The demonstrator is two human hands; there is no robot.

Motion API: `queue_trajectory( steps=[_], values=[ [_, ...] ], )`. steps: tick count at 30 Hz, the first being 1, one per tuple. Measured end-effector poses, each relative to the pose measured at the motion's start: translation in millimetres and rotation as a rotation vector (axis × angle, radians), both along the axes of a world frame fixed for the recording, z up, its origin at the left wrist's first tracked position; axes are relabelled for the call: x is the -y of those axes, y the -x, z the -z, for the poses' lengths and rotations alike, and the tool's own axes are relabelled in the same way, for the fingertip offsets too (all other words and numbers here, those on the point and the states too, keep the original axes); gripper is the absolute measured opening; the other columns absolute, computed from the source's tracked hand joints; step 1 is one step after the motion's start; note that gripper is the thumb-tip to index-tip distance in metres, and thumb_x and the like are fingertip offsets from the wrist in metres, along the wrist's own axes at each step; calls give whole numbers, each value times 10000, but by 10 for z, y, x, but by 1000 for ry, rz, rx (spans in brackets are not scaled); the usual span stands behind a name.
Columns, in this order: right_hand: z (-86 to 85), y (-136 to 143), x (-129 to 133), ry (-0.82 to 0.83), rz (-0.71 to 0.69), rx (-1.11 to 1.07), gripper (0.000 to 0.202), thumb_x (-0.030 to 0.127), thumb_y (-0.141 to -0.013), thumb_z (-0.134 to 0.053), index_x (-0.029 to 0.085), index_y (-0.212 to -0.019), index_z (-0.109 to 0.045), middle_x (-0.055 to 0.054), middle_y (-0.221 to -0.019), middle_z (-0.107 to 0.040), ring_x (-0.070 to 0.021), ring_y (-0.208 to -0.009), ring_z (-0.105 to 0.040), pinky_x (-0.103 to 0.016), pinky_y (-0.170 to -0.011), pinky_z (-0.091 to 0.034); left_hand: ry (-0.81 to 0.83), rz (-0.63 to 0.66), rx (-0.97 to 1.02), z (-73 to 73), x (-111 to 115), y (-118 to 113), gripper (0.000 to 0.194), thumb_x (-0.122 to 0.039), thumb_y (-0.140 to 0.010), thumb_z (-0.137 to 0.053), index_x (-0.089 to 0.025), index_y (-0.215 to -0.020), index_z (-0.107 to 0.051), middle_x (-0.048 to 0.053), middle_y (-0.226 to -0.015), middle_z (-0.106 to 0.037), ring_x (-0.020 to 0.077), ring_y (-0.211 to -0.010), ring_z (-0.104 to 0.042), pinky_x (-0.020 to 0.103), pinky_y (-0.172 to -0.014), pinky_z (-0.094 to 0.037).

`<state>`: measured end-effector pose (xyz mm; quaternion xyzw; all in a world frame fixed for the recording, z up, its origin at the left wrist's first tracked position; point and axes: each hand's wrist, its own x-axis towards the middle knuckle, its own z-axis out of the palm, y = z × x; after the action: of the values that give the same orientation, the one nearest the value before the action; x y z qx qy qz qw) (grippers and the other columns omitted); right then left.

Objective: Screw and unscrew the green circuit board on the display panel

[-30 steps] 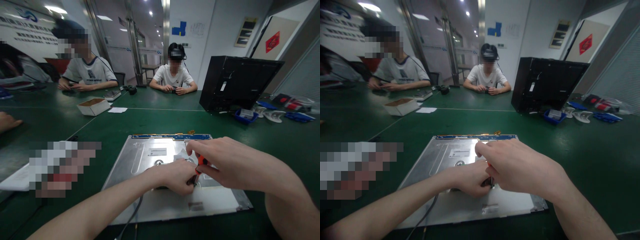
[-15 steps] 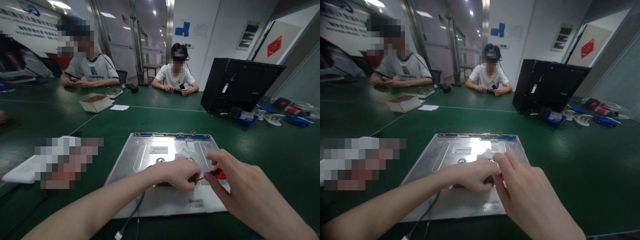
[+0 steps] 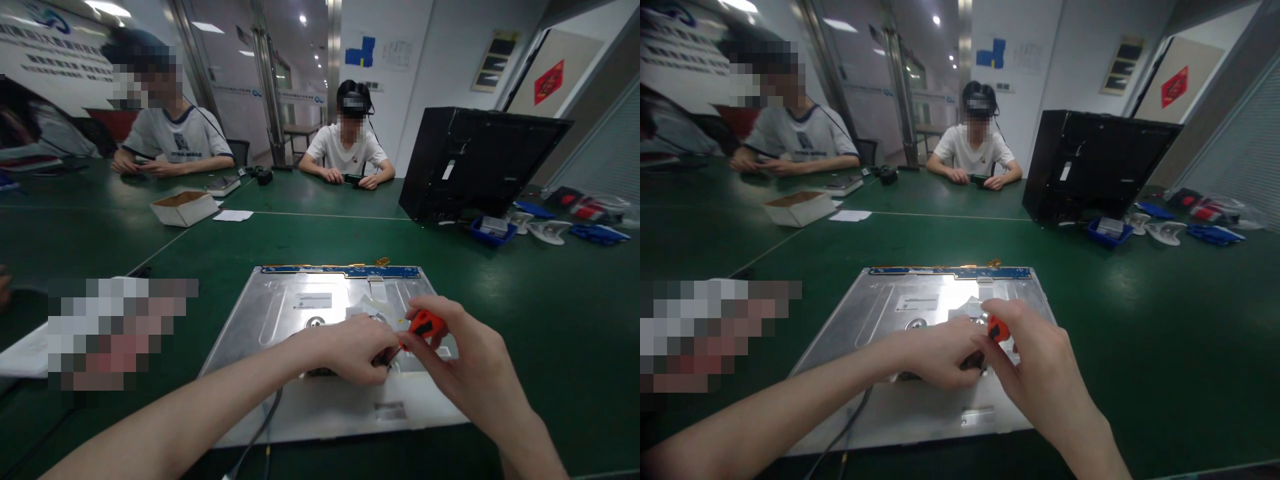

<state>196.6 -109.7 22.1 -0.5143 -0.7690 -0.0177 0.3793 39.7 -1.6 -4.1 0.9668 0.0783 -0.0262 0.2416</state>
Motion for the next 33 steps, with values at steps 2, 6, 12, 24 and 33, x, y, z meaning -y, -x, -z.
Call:
queue_trajectory(
  steps=[2,6,12,24,33],
  values=[
    [23,-19,-52,-1,-13,-7,304,219,-926,-540,242,-1218,-456,-25,-915,-649,-128,-672,-626,-250,-591,-529,17,-8,3,-3,0,-3,132,-154,-753,-597,-189,-701,-481,-26,-688,-553,143,-616,-528,265,-582,-422],
    [55,-26,-90,-5,-65,-25,467,203,-913,-531,252,-1358,-396,-52,-1042,-664,-138,-693,-623,-269,-585,-529,12,3,11,-8,2,-15,165,-139,-746,-587,-188,-652,-461,-21,-643,-540,144,-592,-507,271,-582,-430],
    [104,-63,-88,-1,-152,-93,621,149,-862,-514,264,-1440,-319,-43,-1071,-664,-149,-716,-616,-297,-618,-527,47,-8,21,-9,5,-18,176,-125,-734,-589,-186,-648,-449,-34,-617,-513,125,-547,-467,255,-545,-396],
    [242,-48,-95,-215,6,-48,450,214,-866,-599,278,-1274,-420,26,-811,-636,-114,-519,-558,-258,-473,-484,33,-3,-13,-17,5,-21,128,-136,-741,-584,-183,-683,-480,-26,-655,-538,133,-581,-504,251,-555,-416],
    [187,-17,-69,-214,-79,-84,526,137,-832,-538,239,-1333,-411,-10,-873,-666,-131,-580,-576,-266,-497,-485,21,-1,17,37,-6,-10,106,-159,-750,-583,-180,-694,-495,-26,-634,-516,135,-582,-502,256,-574,-427]
  ],
)
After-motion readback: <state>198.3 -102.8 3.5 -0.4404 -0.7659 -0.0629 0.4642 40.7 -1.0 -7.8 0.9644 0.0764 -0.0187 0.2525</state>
